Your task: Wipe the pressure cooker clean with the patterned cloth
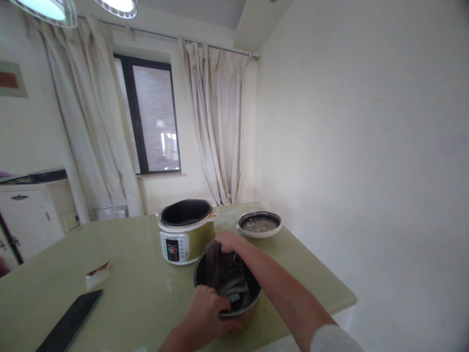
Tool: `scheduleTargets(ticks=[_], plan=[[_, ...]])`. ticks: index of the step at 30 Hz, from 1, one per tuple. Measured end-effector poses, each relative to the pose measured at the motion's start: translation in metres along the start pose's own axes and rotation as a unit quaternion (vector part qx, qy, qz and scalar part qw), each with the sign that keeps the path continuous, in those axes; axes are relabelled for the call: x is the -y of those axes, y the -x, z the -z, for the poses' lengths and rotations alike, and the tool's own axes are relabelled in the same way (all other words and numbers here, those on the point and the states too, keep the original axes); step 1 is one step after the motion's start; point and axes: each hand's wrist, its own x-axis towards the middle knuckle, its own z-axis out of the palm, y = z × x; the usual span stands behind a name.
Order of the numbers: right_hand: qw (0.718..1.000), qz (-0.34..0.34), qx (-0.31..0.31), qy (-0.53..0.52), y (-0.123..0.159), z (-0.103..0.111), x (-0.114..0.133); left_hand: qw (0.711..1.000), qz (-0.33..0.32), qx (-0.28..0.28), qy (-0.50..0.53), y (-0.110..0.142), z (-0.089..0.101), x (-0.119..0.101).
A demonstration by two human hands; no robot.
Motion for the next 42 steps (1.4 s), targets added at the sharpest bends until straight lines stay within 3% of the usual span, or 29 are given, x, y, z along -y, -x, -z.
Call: scheduleTargets(ticks=[9, 12, 14, 16, 19, 21, 23, 26, 29, 32, 34, 37, 39, 42], plan=[[0.963, 0.265, 0.023, 0.051, 0.01, -0.008, 0.079, 0.999, -0.031, -0.007, 0.004, 0.001, 0.005, 0.002], [0.934, 0.355, 0.017, 0.01, 0.022, -0.009, 0.085, 1.0, -0.024, -0.009, 0.011, 0.0, 0.003, -0.001], [0.918, 0.393, -0.007, -0.049, 0.035, -0.005, 0.076, 0.999, -0.025, -0.015, 0.029, 0.004, 0.003, -0.004], [0.923, 0.367, -0.044, -0.108, 0.056, 0.004, 0.06, 0.996, -0.051, -0.054, 0.058, 0.011, 0.006, -0.005], [0.949, 0.217, -0.107, -0.201, 0.106, 0.012, 0.038, 0.981, -0.077, -0.156, 0.089, 0.021, 0.023, 0.008], [0.955, 0.114, -0.129, -0.242, 0.148, 0.004, 0.033, 0.973, -0.043, -0.205, 0.1, 0.021, 0.041, 0.029], [0.962, 0.101, -0.123, -0.223, 0.184, -0.017, 0.037, 0.965, -0.003, -0.236, 0.113, 0.011, 0.055, 0.056], [0.978, 0.093, -0.126, -0.137, 0.214, -0.057, 0.049, 0.973, -0.028, -0.191, 0.131, -0.011, 0.055, 0.091], [0.984, 0.032, -0.158, -0.081, 0.214, -0.082, 0.049, 0.976, -0.046, -0.143, 0.156, -0.026, 0.03, 0.102], [0.982, 0.017, -0.176, -0.058, 0.204, -0.084, 0.036, 0.968, -0.039, -0.193, 0.157, -0.022, 0.009, 0.092], [0.984, 0.034, -0.169, -0.049, 0.198, -0.08, 0.027, 0.969, -0.036, -0.214, 0.12, -0.015, 0.005, 0.075], [0.985, 0.051, -0.158, -0.036, 0.187, -0.074, 0.022, 0.983, 0.014, -0.181, 0.015, -0.01, 0.006, 0.03], [0.985, 0.055, -0.159, -0.035, 0.178, -0.073, 0.025, 0.982, 0.089, -0.158, -0.059, -0.012, 0.007, -0.006], [0.984, 0.053, -0.161, -0.05, 0.169, -0.074, 0.031, 0.977, 0.14, -0.134, -0.086, -0.016, 0.009, -0.041]])
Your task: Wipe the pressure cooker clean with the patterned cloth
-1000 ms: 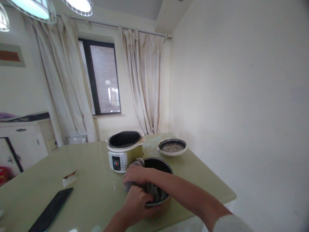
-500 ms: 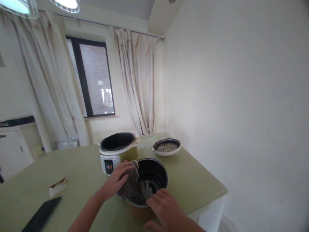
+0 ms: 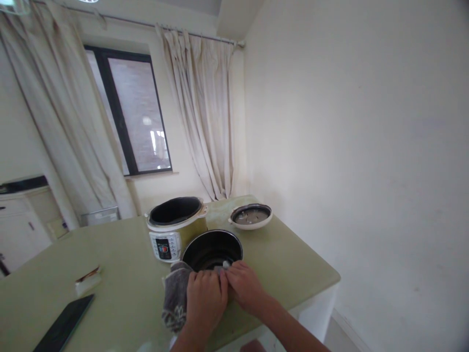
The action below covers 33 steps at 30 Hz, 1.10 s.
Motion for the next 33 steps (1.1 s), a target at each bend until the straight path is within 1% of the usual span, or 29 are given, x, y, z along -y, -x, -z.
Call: scheduleTargets(ticks=[1, 2, 3, 4, 6, 8, 9, 10, 12, 14, 15, 17, 18, 20, 21, 23, 24, 25, 26, 27, 28, 31, 33], plan=[[1.0, -0.005, 0.001, -0.006, -0.001, 0.001, -0.001, 1.0, -0.007, 0.015, 0.01, 0.001, 0.003, -0.001], [1.0, -0.011, 0.002, -0.013, -0.001, 0.003, -0.003, 0.999, -0.025, 0.03, 0.03, 0.001, 0.007, 0.004], [1.0, -0.015, 0.0, -0.022, 0.0, 0.007, -0.008, 0.996, -0.057, 0.045, 0.059, 0.001, 0.012, 0.014], [0.999, -0.013, -0.006, -0.034, 0.001, 0.014, -0.014, 0.99, -0.097, 0.058, 0.09, 0.0, 0.018, 0.028], [0.998, 0.01, -0.027, -0.062, 0.002, 0.029, -0.034, 0.968, -0.194, 0.069, 0.141, -0.003, 0.031, 0.062], [0.995, 0.045, -0.043, -0.082, 0.0, 0.042, -0.057, 0.952, -0.262, 0.076, 0.137, -0.008, 0.038, 0.093], [0.994, 0.059, -0.041, -0.085, -0.003, 0.045, -0.069, 0.949, -0.279, 0.082, 0.125, -0.011, 0.038, 0.106], [0.994, 0.066, -0.033, -0.085, -0.006, 0.046, -0.078, 0.949, -0.281, 0.087, 0.11, -0.015, 0.035, 0.115], [0.994, 0.066, -0.014, -0.081, -0.013, 0.039, -0.092, 0.959, -0.257, 0.096, 0.078, -0.02, 0.022, 0.126], [0.995, 0.06, -0.016, -0.078, -0.018, 0.027, -0.098, 0.969, -0.219, 0.107, 0.042, -0.025, 0.008, 0.126], [0.995, 0.057, -0.026, -0.076, -0.019, 0.021, -0.099, 0.972, -0.204, 0.115, 0.025, -0.026, 0.002, 0.122], [0.995, 0.052, -0.04, -0.07, -0.019, 0.011, -0.097, 0.973, -0.182, 0.141, -0.001, -0.025, -0.002, 0.104], [0.996, 0.049, -0.038, -0.064, -0.018, 0.009, -0.095, 0.973, -0.17, 0.157, -0.01, -0.023, -0.002, 0.09], [0.998, 0.04, -0.027, -0.048, -0.017, 0.007, -0.091, 0.974, -0.133, 0.18, -0.023, -0.018, 0.002, 0.057], [0.998, 0.036, -0.022, -0.041, -0.017, 0.007, -0.088, 0.977, -0.107, 0.18, -0.027, -0.016, 0.003, 0.038], [0.999, 0.025, -0.026, -0.036, -0.017, 0.007, -0.083, 0.986, -0.04, 0.161, -0.035, -0.012, 0.004, 0.005], [0.998, 0.021, -0.032, -0.04, -0.016, 0.007, -0.081, 0.987, -0.024, 0.152, -0.035, -0.011, 0.003, -0.006], [0.998, 0.018, -0.039, -0.046, -0.016, 0.006, -0.08, 0.988, -0.017, 0.148, -0.034, -0.011, 0.002, -0.013], [0.997, 0.017, -0.046, -0.052, -0.015, 0.005, -0.079, 0.988, -0.024, 0.146, -0.03, -0.012, 0.0, -0.015], [0.997, 0.015, -0.052, -0.058, -0.014, 0.003, -0.079, 0.988, -0.043, 0.146, -0.025, -0.014, -0.002, -0.012], [0.997, 0.013, -0.056, -0.06, -0.013, 0.002, -0.079, 0.986, -0.068, 0.148, -0.018, -0.015, -0.004, -0.004], [0.996, 0.006, -0.062, -0.07, -0.01, -0.003, -0.082, 0.976, -0.154, 0.153, 0.011, -0.018, -0.006, 0.036], [0.993, 0.009, -0.071, -0.092, -0.009, -0.005, -0.085, 0.969, -0.199, 0.139, 0.047, -0.018, -0.006, 0.067]])
